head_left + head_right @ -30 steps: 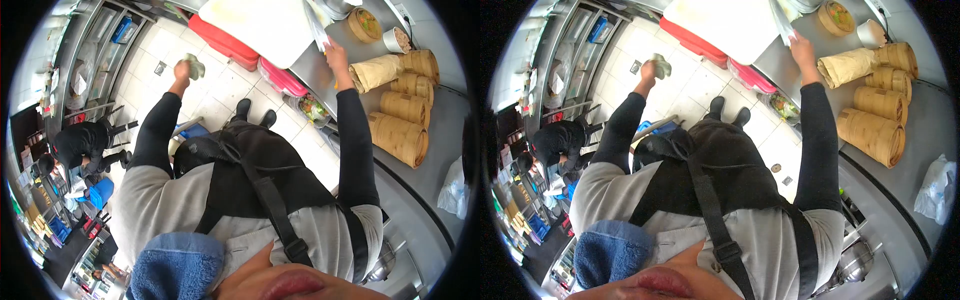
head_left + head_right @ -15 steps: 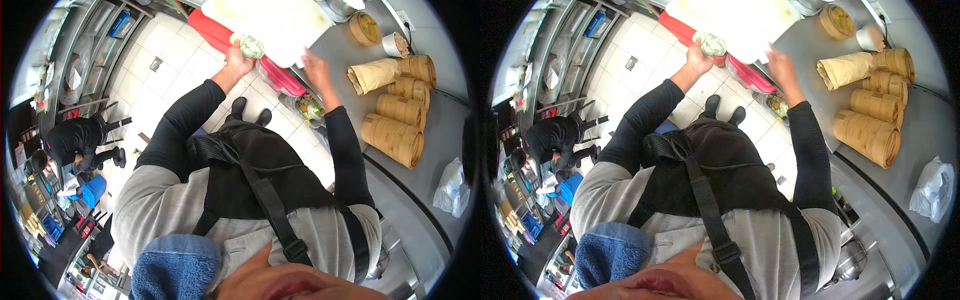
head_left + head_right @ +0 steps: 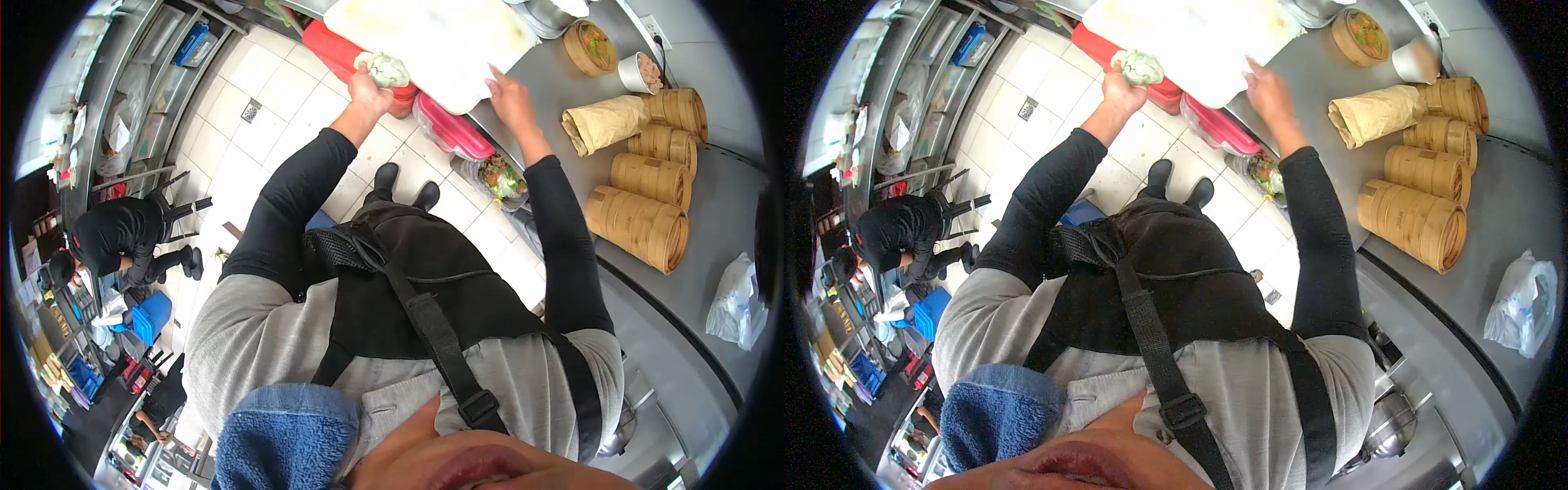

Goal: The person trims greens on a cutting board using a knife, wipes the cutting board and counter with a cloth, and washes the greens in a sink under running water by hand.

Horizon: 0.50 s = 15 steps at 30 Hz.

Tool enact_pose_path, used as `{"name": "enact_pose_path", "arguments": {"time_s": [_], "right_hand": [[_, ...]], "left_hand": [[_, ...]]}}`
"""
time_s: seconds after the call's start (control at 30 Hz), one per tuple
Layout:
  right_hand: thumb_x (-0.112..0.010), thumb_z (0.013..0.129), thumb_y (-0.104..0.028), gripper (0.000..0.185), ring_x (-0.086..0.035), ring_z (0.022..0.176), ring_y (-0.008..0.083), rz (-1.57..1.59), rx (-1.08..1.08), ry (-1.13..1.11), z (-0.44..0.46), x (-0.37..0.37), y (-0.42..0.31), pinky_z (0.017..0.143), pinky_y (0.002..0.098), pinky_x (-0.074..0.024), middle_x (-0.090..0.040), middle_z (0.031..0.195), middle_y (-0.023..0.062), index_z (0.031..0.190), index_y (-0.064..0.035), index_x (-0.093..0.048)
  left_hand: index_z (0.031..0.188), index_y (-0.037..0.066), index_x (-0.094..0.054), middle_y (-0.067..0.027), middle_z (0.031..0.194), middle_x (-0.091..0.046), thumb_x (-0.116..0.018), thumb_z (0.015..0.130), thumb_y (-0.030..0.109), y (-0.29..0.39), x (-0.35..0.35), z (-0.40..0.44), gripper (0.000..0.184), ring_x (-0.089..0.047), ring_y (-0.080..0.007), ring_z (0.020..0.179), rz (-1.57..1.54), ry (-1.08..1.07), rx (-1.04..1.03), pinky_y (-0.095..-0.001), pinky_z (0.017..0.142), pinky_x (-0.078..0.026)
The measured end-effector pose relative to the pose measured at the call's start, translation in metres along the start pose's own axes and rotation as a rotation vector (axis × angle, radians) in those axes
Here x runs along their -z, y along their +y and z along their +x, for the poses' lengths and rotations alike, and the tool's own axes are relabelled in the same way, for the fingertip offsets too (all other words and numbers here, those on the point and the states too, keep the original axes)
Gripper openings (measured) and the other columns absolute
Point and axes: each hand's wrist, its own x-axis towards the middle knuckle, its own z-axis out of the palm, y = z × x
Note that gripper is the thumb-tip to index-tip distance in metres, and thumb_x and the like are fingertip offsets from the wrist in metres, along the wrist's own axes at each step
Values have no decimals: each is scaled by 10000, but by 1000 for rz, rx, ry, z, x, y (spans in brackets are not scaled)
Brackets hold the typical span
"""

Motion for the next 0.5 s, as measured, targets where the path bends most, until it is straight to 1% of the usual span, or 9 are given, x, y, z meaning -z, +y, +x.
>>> {"name": "enact_pose_path", "arguments": {"time_s": [0.03,0.13,0.17,0.27,0.3,0.4,0.43,0.47,0.5], "right_hand": [[-581,958,-213,377,-655,947,388,42,-55,-12,1,-2,-2,816,453,-528,-683,1080,190,1331,-164,-608],[-561,968,-229,373,-663,897,401,41,453,-100,-17,-20,-27,787,460,-533,-687,1028,209,1329,-146,-608],[-534,978,-244,379,-667,904,397,-11,364,-107,-14,-18,-28,811,457,-532,-687,1007,217,1335,-135,-601],[-523,977,-251,386,-654,1011,358,164,-185,-21,25,-20,-1,889,446,-513,-677,1103,185,1341,-151,-600],[-520,975,-249,389,-652,1033,343,90,-263,-22,29,-17,-7,899,441,-511,-676,1129,176,1340,-140,-600],[-530,971,-247,403,-676,933,373,-74,398,-63,15,-31,-26,828,439,-539,-684,1069,207,1341,-98,-588],[-549,961,-226,381,-677,924,378,-102,386,-189,14,-16,-42,844,429,-541,-689,1037,215,1310,-88,-612],[-558,957,-225,369,-671,947,373,-35,291,-80,20,-23,-31,866,430,-531,-688,1044,210,1297,-97,-625],[-566,954,-223,357,-665,971,367,32,198,30,33,-33,-12,888,431,-521,-688,1051,205,1283,-107,-639]], "left_hand": [[1242,36,-538,-100,1193,-638,-286,1085,322,2,-1,-4,412,-628,-258,1078,9,9,-12,-422,976,-510],[1268,32,-529,-100,1201,-636,-299,1084,320,9,-10,-6,413,-625,-256,1091,39,42,-7,-413,992,-504],[1272,31,-526,-99,1200,-636,-298,1083,320,9,-8,-9,413,-625,-255,1093,52,64,7,-410,993,-504],[1275,30,-519,-102,1198,-635,-288,1084,320,19,-12,-13,417,-625,-257,1086,45,32,-16,-405,989,-507],[1272,31,-520,-104,1198,-634,-286,1084,323,22,-9,-10,419,-625,-260,1083,56,33,-30,-406,986,-509],[1270,39,-519,-111,1195,-633,-272,1085,331,30,-3,16,425,-619,-263,1083,69,-1,-39,-415,987,-502],[1273,47,-517,-114,1192,-633,-264,1085,334,33,-2,22,426,-613,-260,1089,60,-23,-19,-421,996,-491],[1276,54,-514,-118,1189,-634,-256,1085,337,35,2,26,428,-607,-257,1095,53,-40,2,-427,1005,-481],[1261,55,-521,-116,1180,-635,-255,1085,340,34,4,29,428,-613,-258,1077,23,-28,-17,-427,981,-493]]}}
